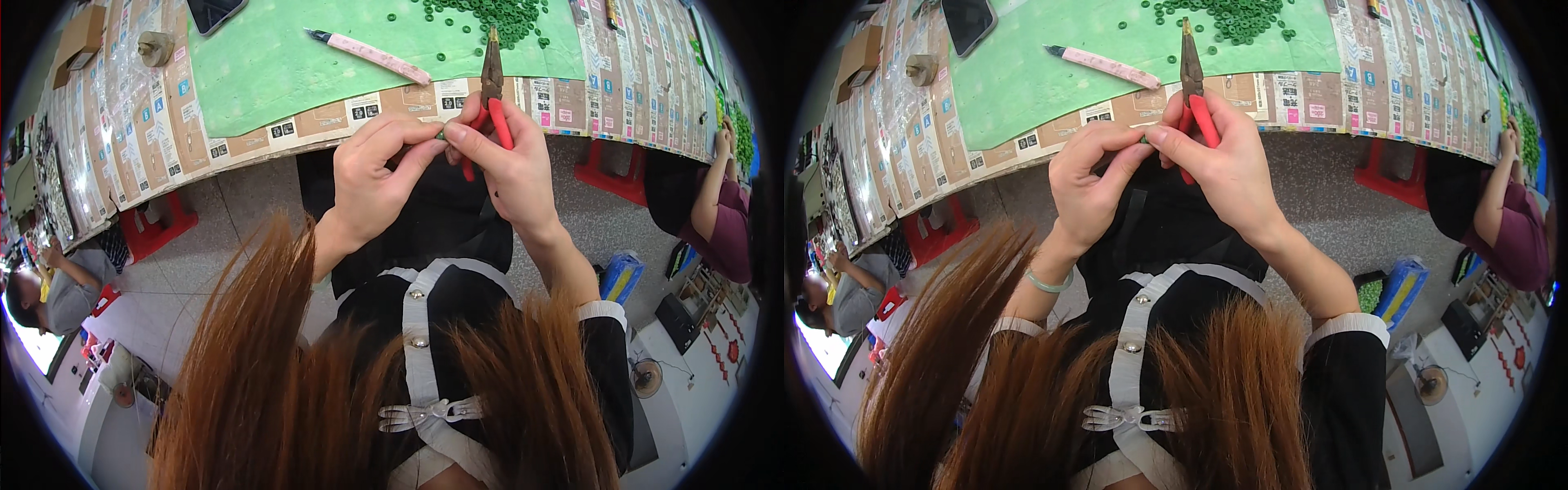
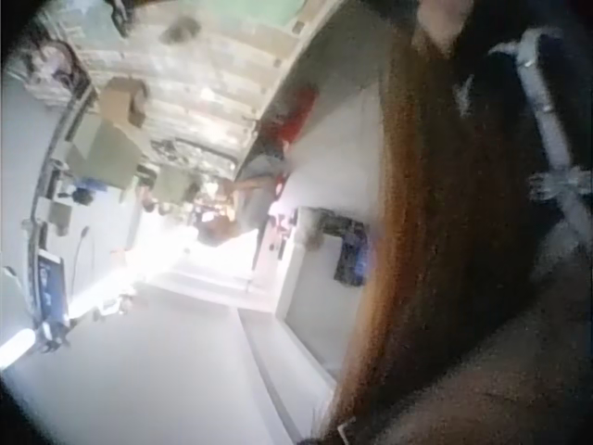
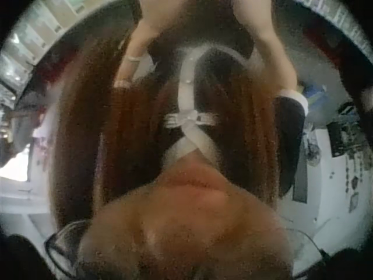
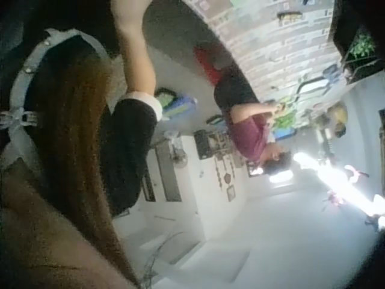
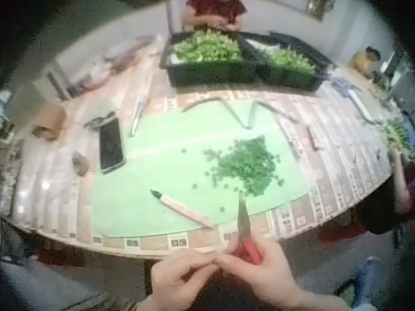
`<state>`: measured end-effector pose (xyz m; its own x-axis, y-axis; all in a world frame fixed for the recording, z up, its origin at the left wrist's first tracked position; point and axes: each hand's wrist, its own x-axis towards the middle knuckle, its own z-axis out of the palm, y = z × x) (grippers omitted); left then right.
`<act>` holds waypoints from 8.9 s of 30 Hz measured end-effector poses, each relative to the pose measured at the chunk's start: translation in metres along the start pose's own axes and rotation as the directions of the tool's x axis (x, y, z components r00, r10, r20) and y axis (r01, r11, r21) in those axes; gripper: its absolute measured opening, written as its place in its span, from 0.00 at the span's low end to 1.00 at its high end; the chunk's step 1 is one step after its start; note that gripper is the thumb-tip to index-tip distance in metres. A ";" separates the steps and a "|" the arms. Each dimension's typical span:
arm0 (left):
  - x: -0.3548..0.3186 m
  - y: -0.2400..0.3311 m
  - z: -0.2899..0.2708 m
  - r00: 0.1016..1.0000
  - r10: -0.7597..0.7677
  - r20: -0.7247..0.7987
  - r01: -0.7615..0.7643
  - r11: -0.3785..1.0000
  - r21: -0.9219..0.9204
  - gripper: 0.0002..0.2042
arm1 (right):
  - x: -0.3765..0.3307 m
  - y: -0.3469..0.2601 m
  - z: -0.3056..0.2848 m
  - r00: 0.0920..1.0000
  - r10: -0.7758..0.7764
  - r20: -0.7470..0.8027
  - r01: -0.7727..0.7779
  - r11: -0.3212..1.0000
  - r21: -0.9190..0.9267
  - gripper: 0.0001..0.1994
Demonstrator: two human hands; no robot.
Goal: Assembling small green plastic components onto a metal rod using pliers and hands.
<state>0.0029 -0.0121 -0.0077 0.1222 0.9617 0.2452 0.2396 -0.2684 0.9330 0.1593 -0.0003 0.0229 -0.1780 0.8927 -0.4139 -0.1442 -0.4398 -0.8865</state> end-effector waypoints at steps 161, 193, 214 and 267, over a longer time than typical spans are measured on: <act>-0.026 -0.044 -0.068 0.849 -0.308 -0.429 0.493 0.753 0.435 0.04 | 0.049 0.046 0.067 0.800 -0.057 0.597 0.593 0.227 -0.773 0.29; -0.025 -0.048 -0.074 0.831 -0.381 -0.406 0.528 0.770 0.358 0.02 | 0.042 0.052 0.077 0.714 -0.106 0.693 0.679 -0.138 -0.721 0.28; -0.025 -0.049 -0.075 0.758 -0.526 -0.385 0.635 0.730 0.253 0.04 | 0.048 0.057 0.060 0.824 -0.142 0.548 0.550 0.428 -0.717 0.31; -0.015 -0.012 -0.077 0.923 -0.190 -0.333 0.210 0.977 0.027 0.05 | 0.075 -0.011 0.076 0.861 0.355 0.365 -0.253 0.921 -0.297 0.10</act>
<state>-0.0757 -0.0188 -0.0022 -0.2537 0.9575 0.1371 0.2855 -0.0613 0.9564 0.0732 0.0637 0.0174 -0.5600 0.5764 -0.5951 0.2018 -0.6017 -0.7728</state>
